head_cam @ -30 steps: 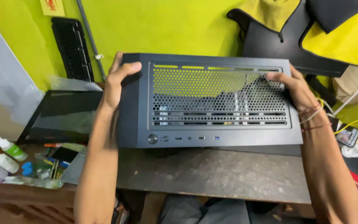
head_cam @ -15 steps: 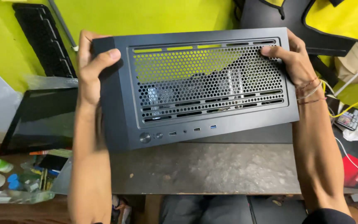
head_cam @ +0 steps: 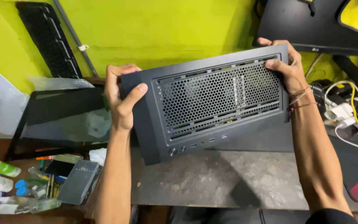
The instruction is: Removing the side panel of a computer case and inspecting internal components
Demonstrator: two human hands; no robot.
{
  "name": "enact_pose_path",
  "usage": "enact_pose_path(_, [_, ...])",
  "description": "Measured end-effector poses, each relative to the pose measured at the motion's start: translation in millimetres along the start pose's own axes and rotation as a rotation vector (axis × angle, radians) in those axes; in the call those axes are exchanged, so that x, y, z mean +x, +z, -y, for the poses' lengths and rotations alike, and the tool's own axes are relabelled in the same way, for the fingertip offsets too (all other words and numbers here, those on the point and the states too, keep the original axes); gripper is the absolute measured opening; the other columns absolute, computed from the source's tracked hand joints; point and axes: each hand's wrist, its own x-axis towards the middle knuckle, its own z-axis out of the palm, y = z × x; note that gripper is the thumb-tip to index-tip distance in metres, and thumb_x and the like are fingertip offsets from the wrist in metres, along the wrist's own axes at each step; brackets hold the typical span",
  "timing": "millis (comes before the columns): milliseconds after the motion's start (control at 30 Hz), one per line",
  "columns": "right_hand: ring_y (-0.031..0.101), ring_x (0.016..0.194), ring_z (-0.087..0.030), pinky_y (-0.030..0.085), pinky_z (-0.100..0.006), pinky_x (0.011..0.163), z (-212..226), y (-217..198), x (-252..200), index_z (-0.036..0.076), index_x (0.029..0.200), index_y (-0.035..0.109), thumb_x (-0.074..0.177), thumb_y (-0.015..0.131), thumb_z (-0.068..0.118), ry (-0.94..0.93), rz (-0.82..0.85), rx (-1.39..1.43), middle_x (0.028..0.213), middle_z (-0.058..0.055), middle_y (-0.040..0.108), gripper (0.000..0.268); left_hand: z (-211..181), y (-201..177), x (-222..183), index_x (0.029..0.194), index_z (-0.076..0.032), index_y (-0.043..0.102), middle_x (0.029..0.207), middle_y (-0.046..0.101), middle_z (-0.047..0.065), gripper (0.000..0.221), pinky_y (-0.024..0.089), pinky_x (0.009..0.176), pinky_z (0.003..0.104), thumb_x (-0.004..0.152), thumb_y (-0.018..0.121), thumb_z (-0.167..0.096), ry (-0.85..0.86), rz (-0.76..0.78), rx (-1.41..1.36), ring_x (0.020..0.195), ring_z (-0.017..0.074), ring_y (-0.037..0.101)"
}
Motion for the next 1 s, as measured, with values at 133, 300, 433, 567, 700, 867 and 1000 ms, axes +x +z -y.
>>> enact_pose_path(133, [0.051, 0.110, -0.025, 0.043, -0.034, 0.094, -3, -2, -17, 0.013, 0.095, 0.040, 0.075, 0.057, 0.019, -0.052, 0.060, 0.001, 0.128, -0.016, 0.043, 0.027, -9, 6, -19, 0.093, -0.007, 0.042, 0.095, 0.049, 0.011, 0.024, 0.035, 0.084, 0.028, 0.074, 0.054, -0.017, 0.039, 0.010, 0.059, 0.092, 0.0192, 0.046])
enact_pose_path(300, [0.043, 0.119, -0.029, 0.038, -0.034, 0.095, -5, -13, -48, 0.012, 0.101, 0.037, 0.083, 0.051, 0.025, -0.105, 0.099, -0.164, 0.131, -0.022, 0.039, 0.026, -24, 18, -49, 0.090, -0.006, 0.039, 0.092, 0.046, 0.014, 0.021, 0.037, 0.081, 0.031, 0.075, 0.052, -0.016, 0.072, 0.012, -0.005, 0.087, 0.0212, 0.046])
enact_pose_path(433, [0.035, 0.127, -0.029, 0.033, -0.033, 0.101, -3, -16, -90, 0.010, 0.109, 0.036, 0.085, 0.048, 0.038, -0.045, 0.113, -0.264, 0.128, -0.025, 0.039, 0.039, -31, 24, -86, 0.088, -0.007, 0.041, 0.089, 0.046, 0.011, 0.024, 0.037, 0.084, 0.037, 0.082, 0.045, -0.029, 0.147, 0.022, 0.002, 0.089, 0.0234, 0.045])
enact_pose_path(567, [0.040, 0.105, -0.013, 0.036, -0.022, 0.085, -25, -28, -130, 0.006, 0.125, 0.036, 0.074, 0.050, 0.052, 0.046, -0.009, -0.336, 0.120, -0.007, 0.039, 0.070, -29, 25, -127, 0.090, -0.006, 0.044, 0.099, 0.049, 0.013, 0.044, 0.032, 0.097, 0.041, 0.086, 0.034, -0.049, 0.066, -0.026, 0.026, 0.106, 0.0280, 0.043])
enact_pose_path(700, [0.038, 0.113, -0.027, 0.035, -0.044, 0.091, -65, -52, -159, 0.005, 0.135, 0.028, 0.087, 0.027, 0.053, -0.048, 0.016, -0.299, 0.132, -0.019, 0.034, 0.069, -24, 24, -158, 0.113, -0.007, 0.041, 0.128, 0.034, 0.010, 0.060, 0.006, 0.107, 0.040, 0.086, 0.028, -0.060, 0.019, -0.010, 0.087, 0.129, 0.0238, 0.016])
enact_pose_path(867, [0.041, 0.112, -0.029, 0.036, -0.044, 0.091, -56, -26, -180, 0.006, 0.133, 0.031, 0.084, 0.032, 0.046, 0.026, -0.080, -0.215, 0.129, -0.020, 0.039, 0.063, -16, 24, -183, 0.121, -0.007, 0.038, 0.137, 0.026, 0.012, 0.067, 0.003, 0.107, 0.041, 0.085, 0.026, -0.061, 0.012, 0.064, 0.113, 0.132, 0.0261, 0.007])
enact_pose_path(1000, [0.043, 0.110, -0.025, 0.036, -0.039, 0.092, -61, -22, -193, 0.006, 0.129, 0.039, 0.077, 0.036, 0.043, 0.041, -0.154, -0.276, 0.126, -0.015, 0.044, 0.063, -5, 22, -198, 0.118, -0.003, 0.041, 0.133, 0.029, 0.015, 0.069, 0.003, 0.105, 0.043, 0.083, 0.025, -0.061, 0.059, 0.124, 0.163, 0.131, 0.0302, 0.009])
